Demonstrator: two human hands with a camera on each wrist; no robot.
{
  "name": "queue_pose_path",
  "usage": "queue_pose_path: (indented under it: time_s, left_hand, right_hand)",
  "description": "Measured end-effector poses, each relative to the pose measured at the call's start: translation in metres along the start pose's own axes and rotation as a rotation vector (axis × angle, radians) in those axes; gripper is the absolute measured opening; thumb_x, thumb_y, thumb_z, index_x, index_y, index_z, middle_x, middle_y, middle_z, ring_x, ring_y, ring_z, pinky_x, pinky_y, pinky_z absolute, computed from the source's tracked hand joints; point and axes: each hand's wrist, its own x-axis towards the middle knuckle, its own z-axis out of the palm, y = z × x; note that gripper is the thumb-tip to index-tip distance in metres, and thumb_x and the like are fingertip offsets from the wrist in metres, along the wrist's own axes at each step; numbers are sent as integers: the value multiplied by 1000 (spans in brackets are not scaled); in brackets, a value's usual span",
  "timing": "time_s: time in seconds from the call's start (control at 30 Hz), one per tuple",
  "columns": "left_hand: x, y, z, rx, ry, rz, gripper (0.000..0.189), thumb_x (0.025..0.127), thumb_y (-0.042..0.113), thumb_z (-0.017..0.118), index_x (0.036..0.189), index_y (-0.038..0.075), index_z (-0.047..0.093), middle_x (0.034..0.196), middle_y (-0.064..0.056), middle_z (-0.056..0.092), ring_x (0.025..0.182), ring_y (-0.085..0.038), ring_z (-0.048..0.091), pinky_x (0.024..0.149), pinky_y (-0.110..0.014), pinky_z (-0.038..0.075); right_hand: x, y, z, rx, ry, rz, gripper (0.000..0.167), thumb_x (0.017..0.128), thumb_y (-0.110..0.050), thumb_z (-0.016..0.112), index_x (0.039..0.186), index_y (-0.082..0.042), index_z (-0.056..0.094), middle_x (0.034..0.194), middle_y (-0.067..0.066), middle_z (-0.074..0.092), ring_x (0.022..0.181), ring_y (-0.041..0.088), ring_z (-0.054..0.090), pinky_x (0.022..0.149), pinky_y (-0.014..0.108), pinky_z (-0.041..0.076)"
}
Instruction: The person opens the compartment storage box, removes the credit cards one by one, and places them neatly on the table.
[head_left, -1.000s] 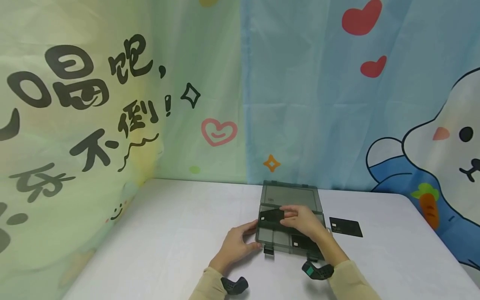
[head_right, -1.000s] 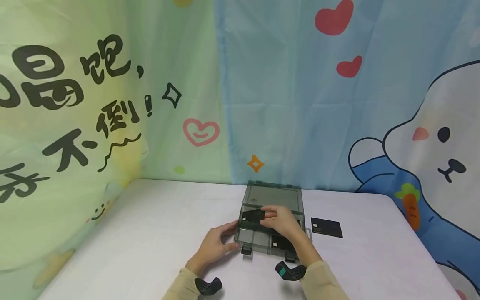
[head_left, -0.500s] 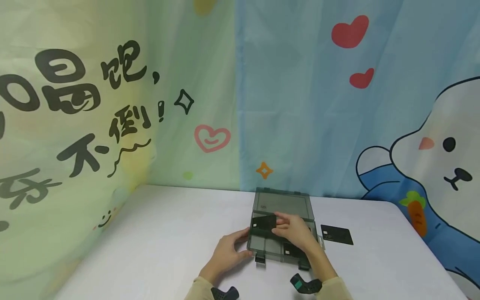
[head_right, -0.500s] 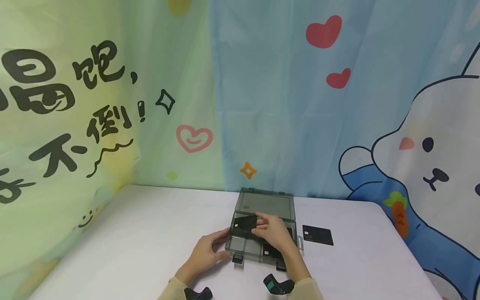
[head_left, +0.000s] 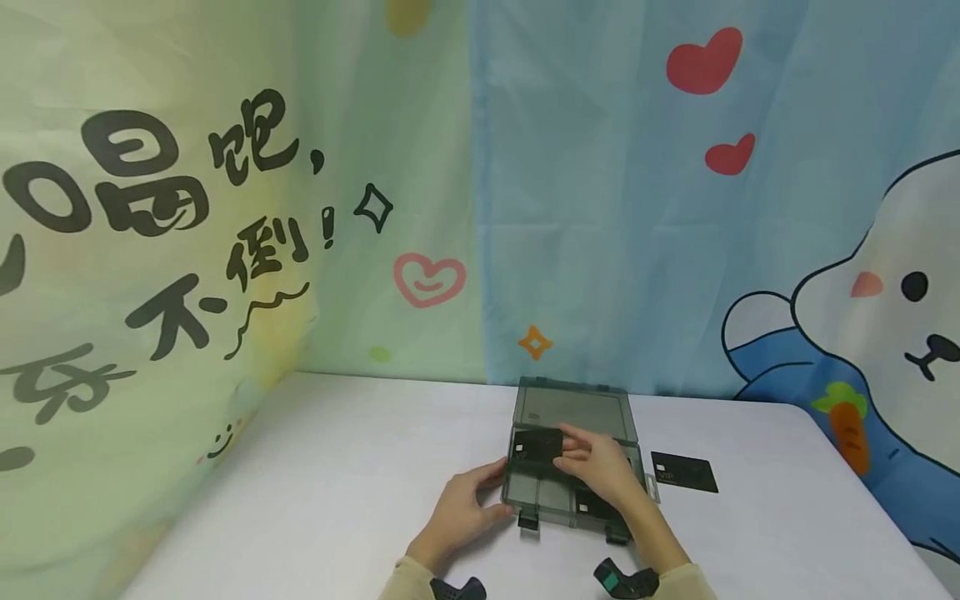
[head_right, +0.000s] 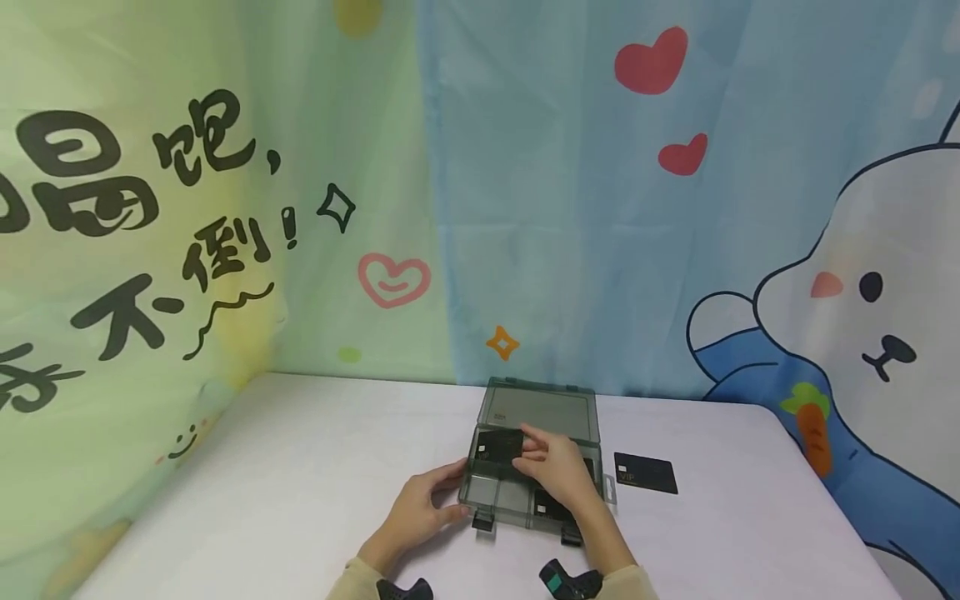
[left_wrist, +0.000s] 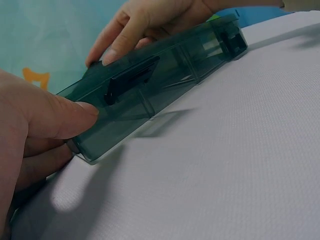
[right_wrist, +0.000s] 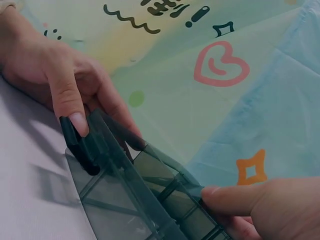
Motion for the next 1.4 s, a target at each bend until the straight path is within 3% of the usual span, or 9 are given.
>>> queue_pose_path:
  time_s: [0.2, 0.37, 0.57, 0.73, 1.0, 1.2, 1.4]
  left_hand:
    - [1, 0, 2, 6, 6, 3, 71, 74, 36, 74, 137, 17, 50, 124, 2, 65, 121, -20, 58, 107, -48, 42]
    - [0, -1, 4, 22, 10, 19, 70, 74, 37, 74, 137, 17, 50, 124, 3, 65, 122, -20, 58, 107, -47, 42]
    - [-3, -1, 4, 26, 9, 34, 71, 74, 37, 75, 137, 16, 50, 125, 3, 64, 122, -21, 57, 107, -46, 42]
    - [-4, 0, 5, 20, 13, 33, 71, 74, 37, 74, 137, 15, 50, 124, 2, 65, 122, -21, 58, 107, -46, 42]
    - [-1, 3, 1, 21, 3, 12, 72, 74, 38, 74, 138, 15, 49, 124, 1, 65, 123, -22, 57, 108, -47, 41]
    - [0, 3, -1, 8, -3, 4, 72, 74, 37, 74, 138, 14, 49, 125, 1, 65, 123, -21, 56, 109, -47, 40]
    - [0, 0, 1, 15, 2, 18, 72, 75, 37, 74, 138, 15, 48, 126, 1, 64, 124, -21, 56, 109, -48, 39]
  right_hand:
    - [-5, 1, -4, 68, 25, -1, 64, 83, -21, 72, 141, -14, 46, 121, 13, 63, 105, 24, 66, 83, 36, 58]
    - [-9, 2, -5, 62, 29, -2, 65, 84, -21, 72, 142, -14, 44, 123, 13, 63, 107, 24, 66, 84, 36, 58]
    - [-16, 1, -17, 108, 16, 14, 66, 85, -23, 70, 145, -15, 41, 128, 16, 58, 111, 26, 63, 86, 36, 57]
    - [-20, -8, -36, 129, 5, 4, 67, 87, -27, 68, 146, -18, 38, 132, 17, 55, 116, 27, 61, 90, 36, 56]
    - [-27, -19, -73, 99, 22, -20, 71, 89, -39, 64, 149, -22, 31, 137, 19, 50, 122, 31, 56, 100, 51, 47]
    - [-31, -11, -103, 60, 47, -31, 72, 88, -44, 62, 149, -24, 31, 137, 19, 50, 123, 34, 55, 99, 54, 47]
    - [-35, 4, -128, 48, 64, -13, 73, 89, -44, 61, 150, -23, 28, 138, 21, 48, 123, 36, 54, 103, 61, 39]
